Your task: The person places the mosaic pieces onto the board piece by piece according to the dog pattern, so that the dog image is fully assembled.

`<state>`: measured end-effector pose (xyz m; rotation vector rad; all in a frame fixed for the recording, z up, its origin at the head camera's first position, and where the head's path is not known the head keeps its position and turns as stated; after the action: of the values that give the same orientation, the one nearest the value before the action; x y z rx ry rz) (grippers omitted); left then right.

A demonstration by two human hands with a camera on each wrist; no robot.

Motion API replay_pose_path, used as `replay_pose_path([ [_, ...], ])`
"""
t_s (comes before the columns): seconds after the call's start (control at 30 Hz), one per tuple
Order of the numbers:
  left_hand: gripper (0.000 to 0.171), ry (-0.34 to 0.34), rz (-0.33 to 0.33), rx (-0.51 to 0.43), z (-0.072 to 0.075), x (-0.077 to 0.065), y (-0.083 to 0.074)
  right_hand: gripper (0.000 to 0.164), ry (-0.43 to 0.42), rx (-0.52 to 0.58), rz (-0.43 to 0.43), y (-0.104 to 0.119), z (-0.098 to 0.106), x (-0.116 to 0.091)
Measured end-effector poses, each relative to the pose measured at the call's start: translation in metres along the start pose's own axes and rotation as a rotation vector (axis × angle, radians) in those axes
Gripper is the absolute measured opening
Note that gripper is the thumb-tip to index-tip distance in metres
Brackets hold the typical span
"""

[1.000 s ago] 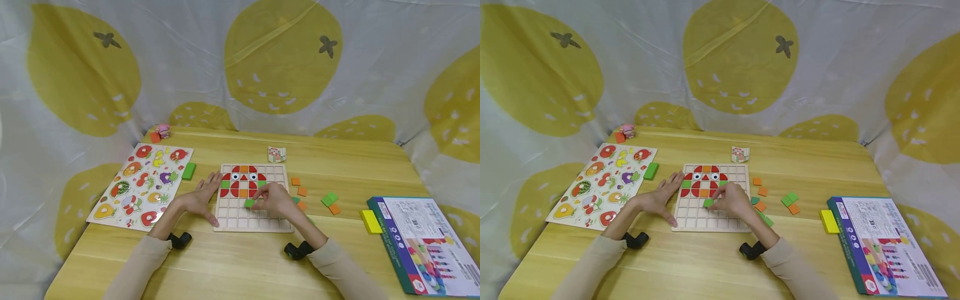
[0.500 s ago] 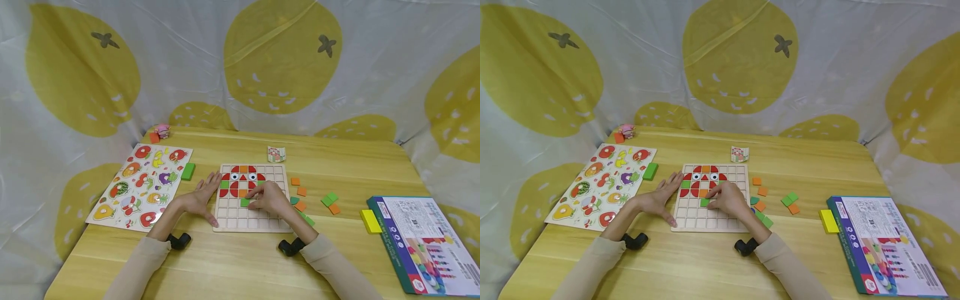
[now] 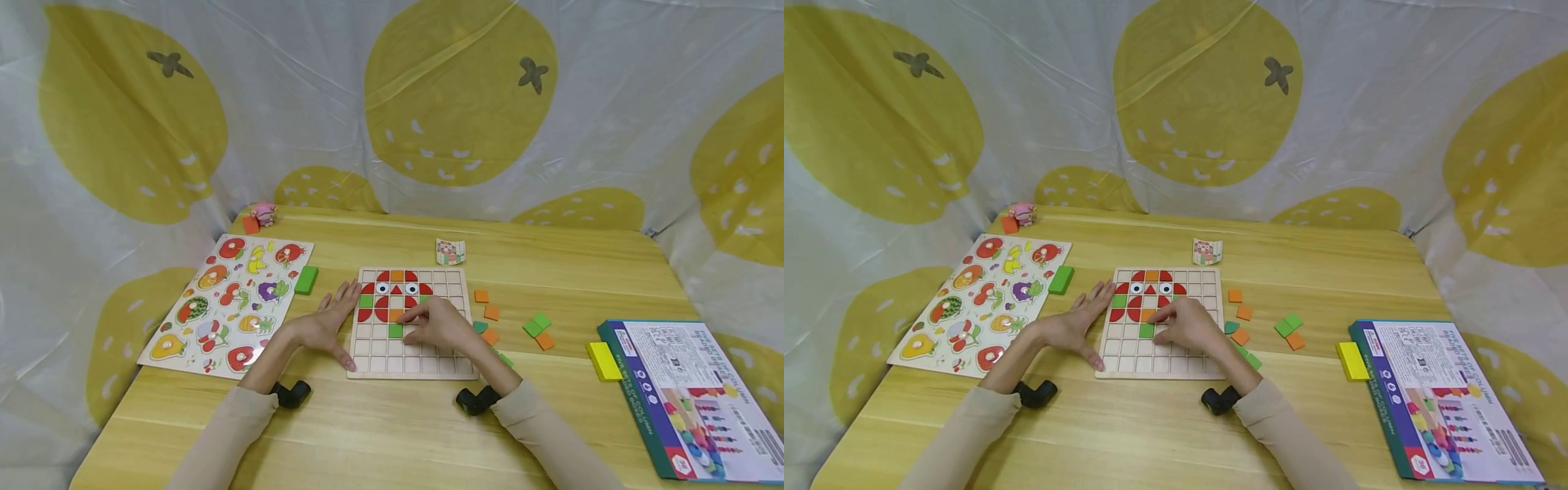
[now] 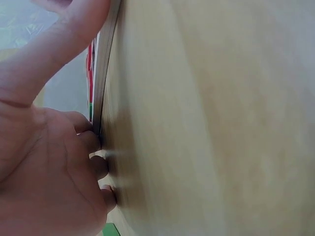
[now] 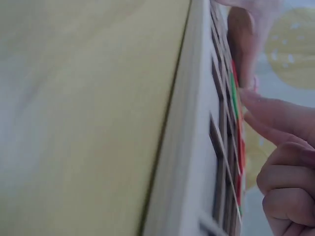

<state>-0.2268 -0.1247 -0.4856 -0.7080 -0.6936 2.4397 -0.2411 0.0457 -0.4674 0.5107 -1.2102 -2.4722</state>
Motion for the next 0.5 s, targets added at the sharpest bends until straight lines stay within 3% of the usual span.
replay_pose_path([
  [0.1,0.147,0.003,-0.002,0.002,0.0,0.0,-0.002,0.026,-0.019,0.002,0.022,-0.008,0.02,-0.012],
  [0.23,0.147,0.005,-0.001,0.0,0.0,0.0,-0.002,0.03,-0.087,-0.005,-0.011,-0.034,0.062,-0.038],
  [0.5,0.148,0.004,0.006,0.011,0.0,-0.001,0.001,0.048,-0.193,-0.181,-0.262,-0.113,0.139,-0.098],
])
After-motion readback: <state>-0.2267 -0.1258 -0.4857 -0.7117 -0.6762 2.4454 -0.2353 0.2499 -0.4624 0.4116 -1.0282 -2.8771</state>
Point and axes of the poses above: each hand's wrist, its own x-axis towards the middle knuckle, its own z-axis out of the back of the hand, y = z × x, the point moved 10 cm from there along x, towards the middle knuckle
